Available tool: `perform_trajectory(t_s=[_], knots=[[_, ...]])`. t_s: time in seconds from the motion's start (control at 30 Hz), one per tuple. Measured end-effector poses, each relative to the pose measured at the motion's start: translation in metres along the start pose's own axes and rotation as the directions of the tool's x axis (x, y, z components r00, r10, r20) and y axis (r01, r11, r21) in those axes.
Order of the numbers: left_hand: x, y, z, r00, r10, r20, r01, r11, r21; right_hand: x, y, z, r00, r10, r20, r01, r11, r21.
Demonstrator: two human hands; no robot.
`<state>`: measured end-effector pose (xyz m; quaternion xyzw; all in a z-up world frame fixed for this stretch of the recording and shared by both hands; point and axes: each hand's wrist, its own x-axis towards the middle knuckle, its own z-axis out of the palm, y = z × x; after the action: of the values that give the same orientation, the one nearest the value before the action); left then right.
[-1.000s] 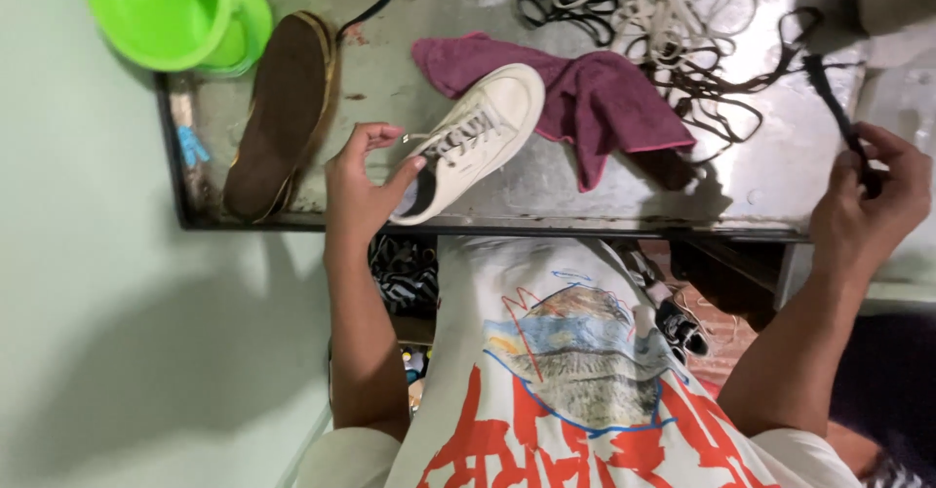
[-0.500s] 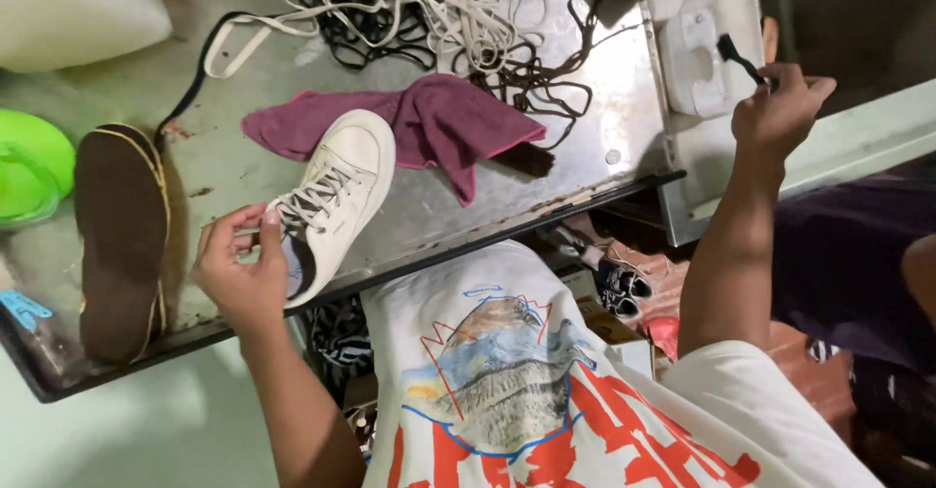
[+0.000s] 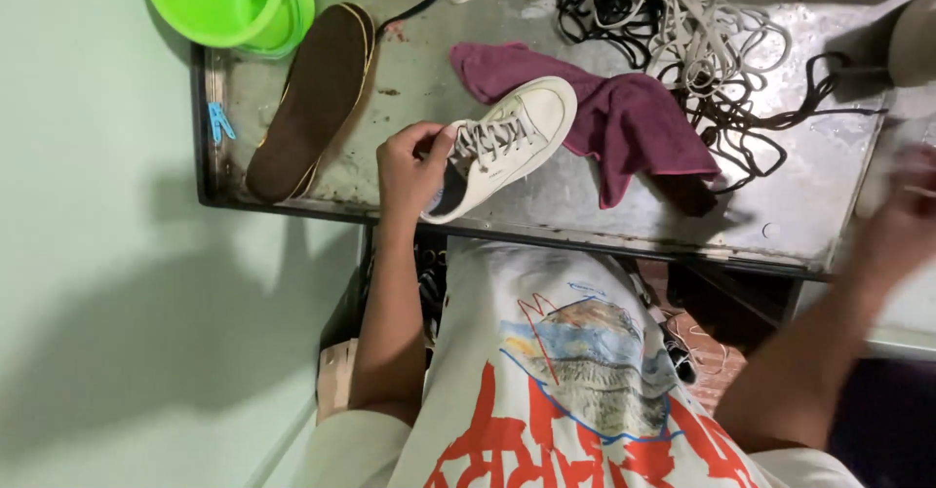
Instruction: The person cleans a white sneaker using a black brush, focusing on the laces and the upper surface. They hold the shoe with one hand while scrubbing with the other, occasionally adjusting the shoe's position on the metal tray.
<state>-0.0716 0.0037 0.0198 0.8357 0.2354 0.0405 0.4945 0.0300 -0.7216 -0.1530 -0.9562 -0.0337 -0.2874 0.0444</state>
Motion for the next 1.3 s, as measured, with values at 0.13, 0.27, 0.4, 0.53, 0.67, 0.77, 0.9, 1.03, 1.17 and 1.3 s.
perform_trajectory(t_s=[0.13,0.27,0.4,0.53,0.67,0.77,0.9,1.03,1.17,1.3], knots=[[0.003,0.0,-0.001,0.996,-0.072,0.054,0.077,0.991,-0.109,0.105,-0.322,-0.093,0.939,-0.12,0.323,-0.174,0.646,0.744],[0.0,-0.006,-0.001,0.993,0.083,0.084,-0.072,0.989,-0.128,0.147,-0.442,-0.108,0.788,-0.567,0.24,0.203,0.607,0.768],[0.002,-0.012,0.003,0.983,0.176,0.045,-0.169,0.977,-0.126,0.173,-0.492,-0.086,0.641,-0.765,0.058,0.511,0.482,0.711],[0.002,-0.011,0.002,0.981,0.184,0.056,-0.178,0.979,-0.104,0.204,-0.506,-0.065,0.454,-0.891,0.018,0.707,0.372,0.601],[0.002,-0.008,0.002,0.979,0.191,0.077,-0.185,0.98,-0.079,0.21,-0.521,-0.086,0.41,-0.904,0.124,0.545,0.352,0.761],[0.004,-0.017,0.005,0.96,0.276,0.053,-0.275,0.961,-0.022,0.22,-0.53,-0.106,0.401,-0.887,0.229,0.528,0.428,0.733],[0.004,-0.014,0.004,0.96,0.278,0.027,-0.278,0.961,-0.012,0.215,-0.519,-0.063,0.431,-0.87,0.239,0.505,0.452,0.735],[0.002,-0.017,0.006,0.96,0.274,0.05,-0.273,0.962,-0.028,0.214,-0.517,-0.054,0.425,-0.886,0.186,0.564,0.42,0.711],[0.0,-0.008,0.004,0.977,0.211,0.036,-0.206,0.972,-0.11,0.208,-0.526,-0.054,0.421,-0.882,0.21,0.468,0.409,0.783],[0.0,-0.023,0.012,0.988,0.15,0.045,-0.144,0.983,-0.118,0.204,-0.505,-0.045,0.459,-0.864,0.207,0.495,0.442,0.749]])
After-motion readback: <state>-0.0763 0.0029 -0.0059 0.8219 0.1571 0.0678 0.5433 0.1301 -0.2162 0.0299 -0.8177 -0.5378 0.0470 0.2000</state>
